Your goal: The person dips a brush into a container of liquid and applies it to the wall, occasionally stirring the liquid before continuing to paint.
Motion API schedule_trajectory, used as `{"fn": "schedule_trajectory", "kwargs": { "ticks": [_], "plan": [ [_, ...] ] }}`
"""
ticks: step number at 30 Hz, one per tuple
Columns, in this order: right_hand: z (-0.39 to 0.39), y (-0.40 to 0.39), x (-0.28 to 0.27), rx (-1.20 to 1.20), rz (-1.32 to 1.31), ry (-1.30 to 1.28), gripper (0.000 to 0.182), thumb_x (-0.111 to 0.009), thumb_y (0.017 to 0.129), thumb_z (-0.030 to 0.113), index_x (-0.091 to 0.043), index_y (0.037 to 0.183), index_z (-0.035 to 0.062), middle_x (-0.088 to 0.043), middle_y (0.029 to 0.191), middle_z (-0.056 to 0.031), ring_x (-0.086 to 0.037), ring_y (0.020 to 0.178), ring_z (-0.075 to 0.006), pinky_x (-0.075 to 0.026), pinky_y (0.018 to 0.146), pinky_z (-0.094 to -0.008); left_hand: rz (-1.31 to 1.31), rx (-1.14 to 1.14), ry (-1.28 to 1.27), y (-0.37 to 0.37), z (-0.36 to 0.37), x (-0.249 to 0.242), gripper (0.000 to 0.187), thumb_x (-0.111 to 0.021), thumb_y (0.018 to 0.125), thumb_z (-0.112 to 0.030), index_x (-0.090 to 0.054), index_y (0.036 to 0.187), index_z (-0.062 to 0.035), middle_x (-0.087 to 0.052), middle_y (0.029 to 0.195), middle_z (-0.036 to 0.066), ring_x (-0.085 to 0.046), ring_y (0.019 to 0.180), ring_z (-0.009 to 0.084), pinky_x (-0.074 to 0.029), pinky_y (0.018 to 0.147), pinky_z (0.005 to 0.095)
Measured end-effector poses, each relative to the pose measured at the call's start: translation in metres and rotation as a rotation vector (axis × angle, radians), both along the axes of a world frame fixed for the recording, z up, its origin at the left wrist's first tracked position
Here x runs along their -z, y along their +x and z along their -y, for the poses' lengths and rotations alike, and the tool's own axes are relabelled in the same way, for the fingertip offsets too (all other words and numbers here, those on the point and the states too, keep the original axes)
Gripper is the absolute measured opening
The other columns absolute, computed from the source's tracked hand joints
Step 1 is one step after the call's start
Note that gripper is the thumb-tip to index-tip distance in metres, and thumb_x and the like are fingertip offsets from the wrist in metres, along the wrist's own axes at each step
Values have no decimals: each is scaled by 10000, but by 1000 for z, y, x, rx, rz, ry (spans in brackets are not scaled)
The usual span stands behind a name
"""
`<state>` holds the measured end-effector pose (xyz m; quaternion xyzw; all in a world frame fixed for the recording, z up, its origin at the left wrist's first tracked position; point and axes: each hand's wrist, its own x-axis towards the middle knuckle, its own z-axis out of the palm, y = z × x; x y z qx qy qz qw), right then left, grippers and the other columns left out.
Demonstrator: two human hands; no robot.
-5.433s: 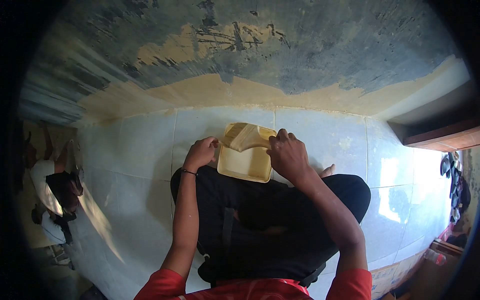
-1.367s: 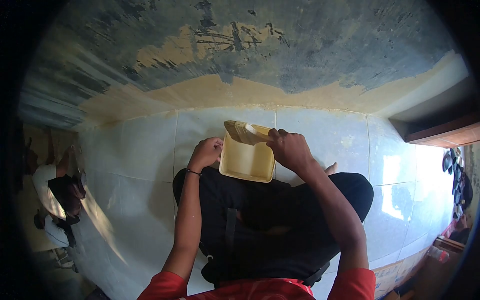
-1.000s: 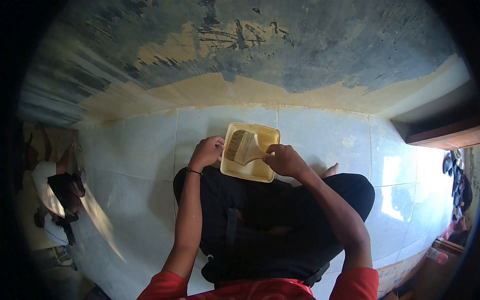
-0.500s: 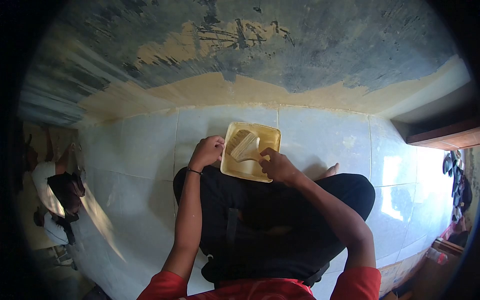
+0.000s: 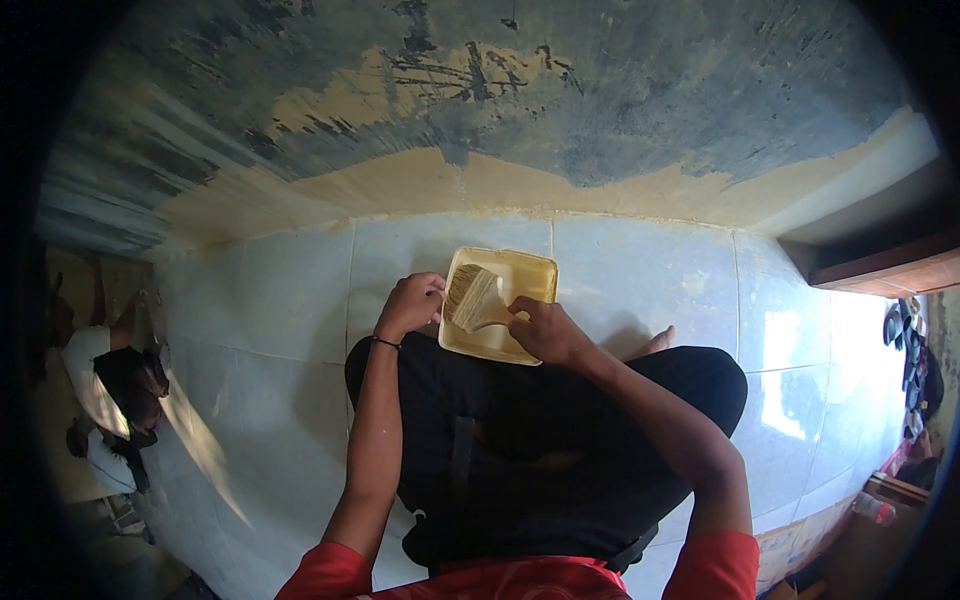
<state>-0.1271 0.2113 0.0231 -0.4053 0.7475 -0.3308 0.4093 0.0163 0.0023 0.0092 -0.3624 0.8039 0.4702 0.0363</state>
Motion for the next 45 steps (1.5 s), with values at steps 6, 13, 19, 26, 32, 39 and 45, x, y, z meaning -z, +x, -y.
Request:
{"fn": "schedule_trajectory", "kwargs": {
  "ticks": [6,13,19,26,32,39,45],
  "plan": [
    [3,-10,4,-86,-72,-50,314,-559,857,176,-550,1106,-16,-652,728,-160,-651,663,-212,-509,633,-332,12,26,3,0,1,0,191,-513,808,-66,-621,935,27,-672,777,129,-656,559,183,-513,571,295],
    [3,-13,1,-123,-40,-69,300,-555,857,171,-561,1094,-13,-647,700,-148,-646,648,-203,-511,633,-329,18,72,-13,1,3,3,195,-515,821,-71,-607,955,35,-669,806,124,-658,566,182,-509,558,288],
    [5,-15,0,-159,-44,-40,310,-550,848,165,-564,1099,-17,-645,690,-144,-647,651,-204,-511,633,-326,7,11,-8,0,0,0,186,-498,789,-64,-633,894,8,-672,734,114,-650,547,182,-510,601,305],
    [4,-20,-4,-166,-197,-238,300,-574,808,180,-604,1056,15,-649,714,-188,-660,674,-303,-518,662,-386,14,26,-24,1,0,5,198,-496,800,-80,-637,912,3,-676,761,130,-658,569,203,-515,620,318],
    [7,-19,-59,-184,-534,184,308,-525,771,188,-614,1032,50,-654,812,-206,-643,782,-365,-519,724,-446,50,30,-93,2,-2,4,199,-510,819,-111,-642,927,-9,-679,771,139,-671,625,219,-517,660,330],
    [3,-27,-72,-268,-429,264,325,-500,781,198,-621,1074,125,-665,824,-181,-650,791,-350,-514,758,-455,80,64,-49,0,-2,-1,208,-526,852,-95,-602,995,36,-674,895,143,-670,618,197,-516,600,301],
    [15,-27,-52,-336,-330,171,322,-531,780,209,-624,1075,119,-663,884,-172,-641,845,-342,-507,785,-429,54,53,-32,0,-4,-2,192,-511,838,-98,-617,952,14,-671,824,130,-662,603,194,-516,614,310]
  ]
}}
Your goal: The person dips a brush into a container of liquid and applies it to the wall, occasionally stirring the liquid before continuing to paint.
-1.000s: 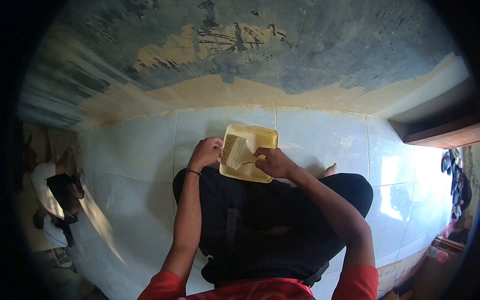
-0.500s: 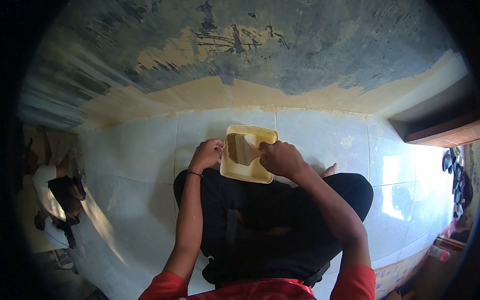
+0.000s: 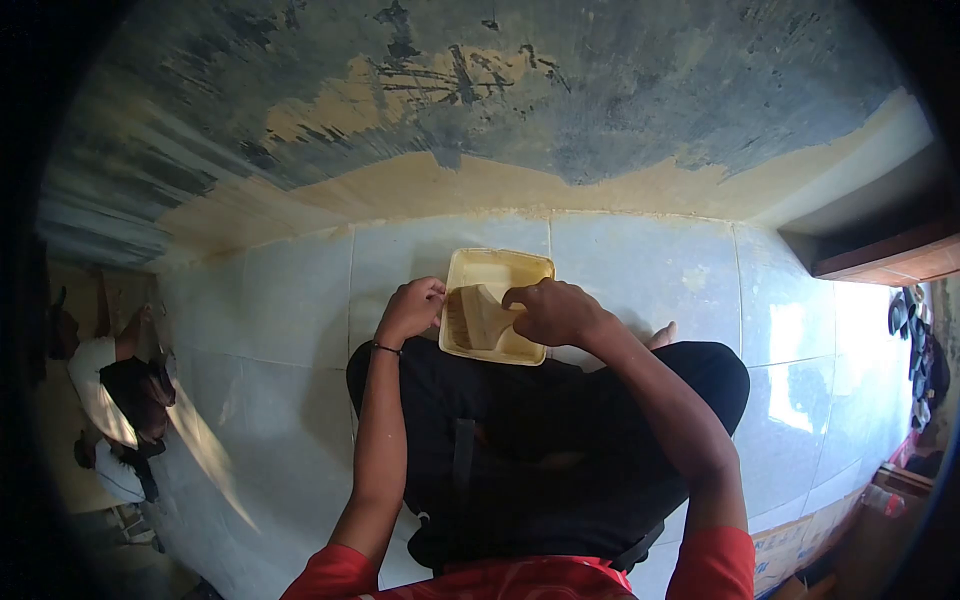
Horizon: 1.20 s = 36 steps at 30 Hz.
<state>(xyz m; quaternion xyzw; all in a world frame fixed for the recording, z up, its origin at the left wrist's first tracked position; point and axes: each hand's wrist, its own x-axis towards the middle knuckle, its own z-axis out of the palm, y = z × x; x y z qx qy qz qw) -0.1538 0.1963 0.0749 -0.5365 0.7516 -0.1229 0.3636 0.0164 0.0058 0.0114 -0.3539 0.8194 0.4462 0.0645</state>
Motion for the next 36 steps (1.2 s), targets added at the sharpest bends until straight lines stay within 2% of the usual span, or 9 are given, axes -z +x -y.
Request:
{"fn": "schedule_trajectory", "kwargs": {
  "ticks": [1,4,8,16,36],
  "plan": [
    [1,-1,2,30,59,-21,320,-551,772,203,-627,1069,113,-662,890,-173,-639,852,-341,-505,788,-423,-21,-22,1,0,0,1,200,-490,825,-106,-638,917,-8,-676,757,115,-658,591,193,-512,643,322],
    [0,-2,10,57,93,-163,311,-594,744,177,-640,1041,98,-662,878,-174,-635,842,-348,-503,785,-418,-20,-13,7,-1,1,1,197,-487,824,-104,-638,911,-13,-675,757,113,-658,594,194,-511,648,322],
    [1,-1,12,97,108,-175,299,-611,726,162,-653,1012,86,-660,868,-182,-636,832,-346,-504,772,-416,-24,-16,-8,1,1,4,194,-484,823,-106,-636,902,-14,-674,753,116,-659,598,200,-511,656,324],
    [-1,4,25,226,58,-178,306,-608,721,201,-670,1011,125,-655,767,-185,-641,731,-344,-517,704,-419,-29,-16,-22,1,1,2,195,-483,818,-110,-633,899,-16,-674,750,120,-661,605,209,-512,663,329],
    [-3,12,26,265,22,-187,303,-618,729,207,-672,1020,145,-662,783,-165,-643,727,-334,-523,693,-412,-19,-42,17,1,1,2,219,-477,815,-102,-629,939,-7,-679,778,109,-652,570,185,-511,639,314]
  ]
}}
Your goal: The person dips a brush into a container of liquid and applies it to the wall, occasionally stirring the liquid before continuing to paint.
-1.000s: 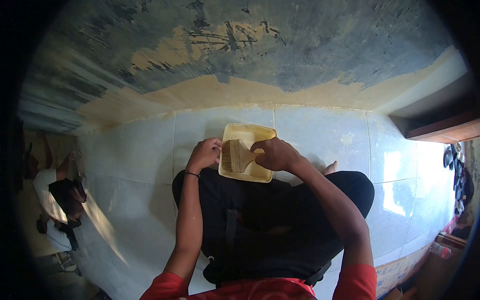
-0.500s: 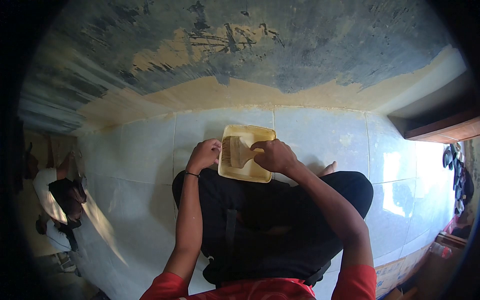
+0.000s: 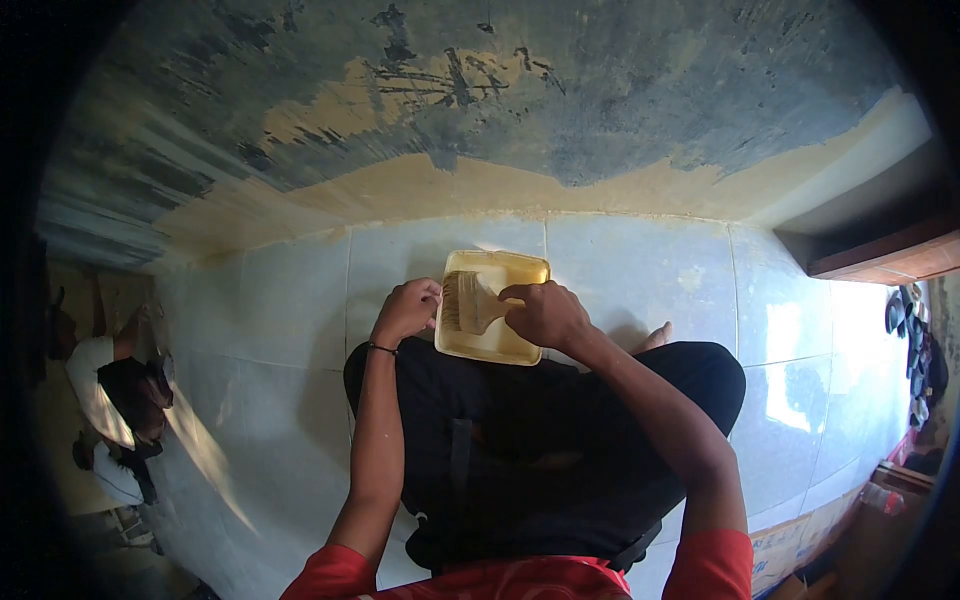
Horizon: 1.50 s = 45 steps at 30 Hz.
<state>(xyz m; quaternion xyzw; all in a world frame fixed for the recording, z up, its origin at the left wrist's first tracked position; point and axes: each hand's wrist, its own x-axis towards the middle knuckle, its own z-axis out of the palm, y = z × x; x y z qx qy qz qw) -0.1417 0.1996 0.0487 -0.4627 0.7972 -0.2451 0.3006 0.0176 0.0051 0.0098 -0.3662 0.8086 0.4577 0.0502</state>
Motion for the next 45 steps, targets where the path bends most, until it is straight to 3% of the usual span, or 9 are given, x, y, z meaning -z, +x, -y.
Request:
{"fn": "schedule_trajectory", "kwargs": {
  "ticks": [26,35,44,45],
  "plan": [
    [-4,-12,-5,-57,96,15,324,-613,722,193,-674,1022,87,-653,803,-218,-645,751,-353,-517,740,-409,-10,13,-10,0,0,-2,208,-488,816,-106,-630,924,1,-676,764,128,-658,573,196,-516,636,318],
    [-5,-10,8,54,60,-104,326,-597,747,172,-655,1045,54,-641,817,-242,-640,736,-380,-518,694,-420,-30,28,16,1,2,2,205,-491,818,-91,-625,934,14,-678,798,141,-663,581,204,-517,637,320],
    [-8,0,17,-81,151,-186,327,-561,765,141,-642,1060,26,-627,797,-257,-636,727,-376,-515,703,-398,-23,14,2,0,4,3,199,-482,816,-87,-628,918,3,-678,784,128,-658,573,194,-514,632,318],
    [-9,1,16,-107,157,-193,321,-553,766,133,-641,1054,20,-625,799,-259,-637,722,-370,-514,702,-393,-3,31,19,0,5,3,199,-501,828,-79,-609,959,25,-671,850,142,-662,591,198,-517,595,305]
  ]
}}
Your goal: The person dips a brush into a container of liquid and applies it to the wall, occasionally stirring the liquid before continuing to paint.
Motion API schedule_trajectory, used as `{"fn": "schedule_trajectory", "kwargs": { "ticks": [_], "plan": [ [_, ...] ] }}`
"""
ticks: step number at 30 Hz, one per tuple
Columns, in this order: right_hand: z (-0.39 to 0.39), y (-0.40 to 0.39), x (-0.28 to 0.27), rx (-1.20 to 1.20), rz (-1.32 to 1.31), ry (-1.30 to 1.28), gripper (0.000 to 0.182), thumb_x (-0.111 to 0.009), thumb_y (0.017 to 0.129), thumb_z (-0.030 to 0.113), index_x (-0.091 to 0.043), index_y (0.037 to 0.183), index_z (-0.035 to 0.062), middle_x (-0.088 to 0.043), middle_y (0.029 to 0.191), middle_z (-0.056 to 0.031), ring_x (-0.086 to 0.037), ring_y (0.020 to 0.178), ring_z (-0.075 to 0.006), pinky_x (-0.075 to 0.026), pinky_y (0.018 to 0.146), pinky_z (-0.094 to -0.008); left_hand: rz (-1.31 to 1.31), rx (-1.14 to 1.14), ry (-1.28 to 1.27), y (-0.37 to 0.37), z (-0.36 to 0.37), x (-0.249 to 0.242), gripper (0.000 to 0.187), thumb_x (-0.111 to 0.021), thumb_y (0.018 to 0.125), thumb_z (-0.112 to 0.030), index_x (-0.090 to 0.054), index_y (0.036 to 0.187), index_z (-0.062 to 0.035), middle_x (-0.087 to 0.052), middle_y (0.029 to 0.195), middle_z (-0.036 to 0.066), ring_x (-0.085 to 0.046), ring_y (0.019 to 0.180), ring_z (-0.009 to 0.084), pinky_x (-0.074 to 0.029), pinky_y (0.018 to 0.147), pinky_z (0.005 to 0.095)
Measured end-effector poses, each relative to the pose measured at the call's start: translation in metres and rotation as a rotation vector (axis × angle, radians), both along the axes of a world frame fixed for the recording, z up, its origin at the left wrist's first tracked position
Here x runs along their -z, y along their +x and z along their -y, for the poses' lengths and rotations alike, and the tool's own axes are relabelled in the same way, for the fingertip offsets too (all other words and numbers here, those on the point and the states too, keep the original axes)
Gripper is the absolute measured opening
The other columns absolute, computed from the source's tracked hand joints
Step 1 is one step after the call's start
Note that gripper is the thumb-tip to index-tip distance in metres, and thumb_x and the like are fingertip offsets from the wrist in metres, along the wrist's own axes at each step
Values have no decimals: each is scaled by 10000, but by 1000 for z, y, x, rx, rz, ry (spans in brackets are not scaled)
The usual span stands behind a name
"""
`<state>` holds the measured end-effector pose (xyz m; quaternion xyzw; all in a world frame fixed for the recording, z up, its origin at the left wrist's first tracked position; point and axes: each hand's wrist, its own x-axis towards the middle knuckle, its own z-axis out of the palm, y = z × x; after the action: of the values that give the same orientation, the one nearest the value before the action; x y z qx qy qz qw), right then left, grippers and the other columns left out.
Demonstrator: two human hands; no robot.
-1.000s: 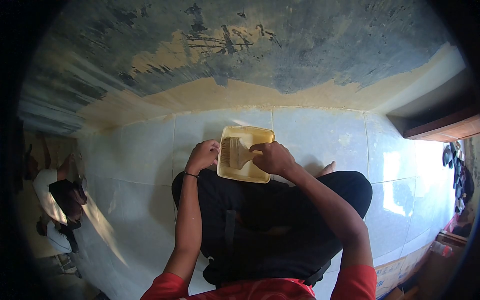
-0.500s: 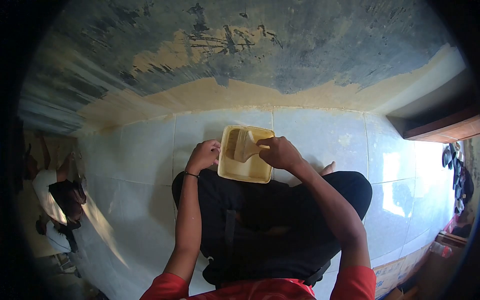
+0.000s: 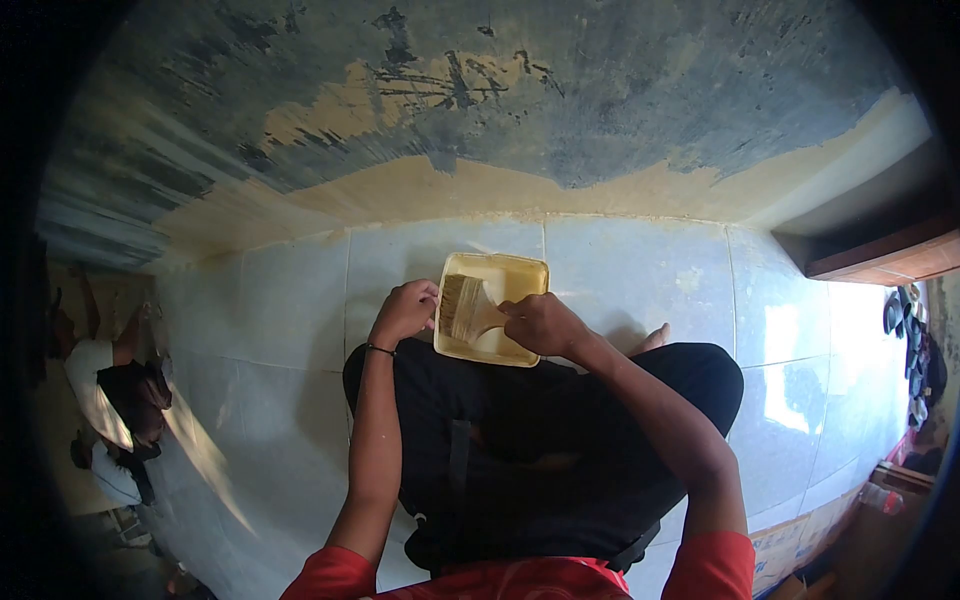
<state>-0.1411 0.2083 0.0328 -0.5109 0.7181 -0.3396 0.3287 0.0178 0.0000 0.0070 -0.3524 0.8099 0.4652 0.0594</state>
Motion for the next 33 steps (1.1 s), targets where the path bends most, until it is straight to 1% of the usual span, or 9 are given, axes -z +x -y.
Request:
{"fn": "schedule_trajectory", "kwargs": {
  "ticks": [14,17,20,23,24,28,31,32,33],
  "plan": [
    [0,-14,-26,-41,-40,137,355,-556,765,157,-641,1089,40,-644,817,-236,-645,746,-348,-509,734,-388,-16,30,24,0,0,0,227,-492,834,-69,-589,1003,49,-662,899,146,-667,615,196,-524,561,295],
    [-3,-29,-36,41,-98,203,385,-562,773,185,-626,1119,29,-647,806,-239,-648,751,-350,-511,742,-388,-24,0,-4,0,-1,-1,209,-496,813,-102,-625,928,16,-678,785,137,-666,597,199,-514,646,322],
    [-5,-42,-60,284,132,294,385,-556,834,249,-613,1060,-57,-640,704,-171,-643,657,-192,-523,620,-327,32,30,-15,0,0,-1,223,-541,846,-94,-591,1005,55,-668,926,156,-670,617,199,-529,573,298],
    [-8,-48,-45,453,398,233,338,-541,867,263,-623,974,-47,-629,753,-107,-615,639,-145,-517,578,-300,5,8,-31,2,-3,-2,223,-504,823,-116,-627,963,7,-680,836,157,-676,625,215,-518,681,333],
    [-9,-49,-40,464,488,228,316,-516,899,251,-591,995,-41,-620,899,-101,-612,680,-162,-520,579,-299,-3,11,-33,2,-3,1,223,-504,823,-116,-627,963,7,-680,836,157,-676,625,215,-518,681,333],
    [-8,-43,-26,592,918,98,312,-488,923,183,-475,1122,-57,-578,999,-127,-581,712,-159,-518,590,-280,4,53,-70,3,-2,0,224,-535,850,-111,-600,1006,37,-673,907,155,-671,604,210,-523,606,309],
    [-9,-36,-22,678,1008,96,223,-488,911,140,-483,1043,-39,-562,905,-104,-520,607,-126,-463,495,-243,4,52,-63,3,-2,2,227,-534,849,-112,-599,1008,37,-673,908,157,-672,604,210,-521,610,309],
    [-10,-39,-19,690,1089,100,115,-464,907,109,-470,920,-5,-510,816,-73,-416,517,-88,-350,401,-219,8,52,-57,3,-2,1,228,-533,848,-110,-599,1010,36,-673,909,156,-672,605,208,-521,608,307],
    [-10,-41,-16,691,1085,96,115,-464,907,109,-470,920,-5,-510,816,-73,-416,517,-88,-350,401,-219,3,54,-58,3,-3,1,228,-533,848,-110,-599,1010,36,-673,909,156,-672,605,208,-521,608,307]
  ]
}}
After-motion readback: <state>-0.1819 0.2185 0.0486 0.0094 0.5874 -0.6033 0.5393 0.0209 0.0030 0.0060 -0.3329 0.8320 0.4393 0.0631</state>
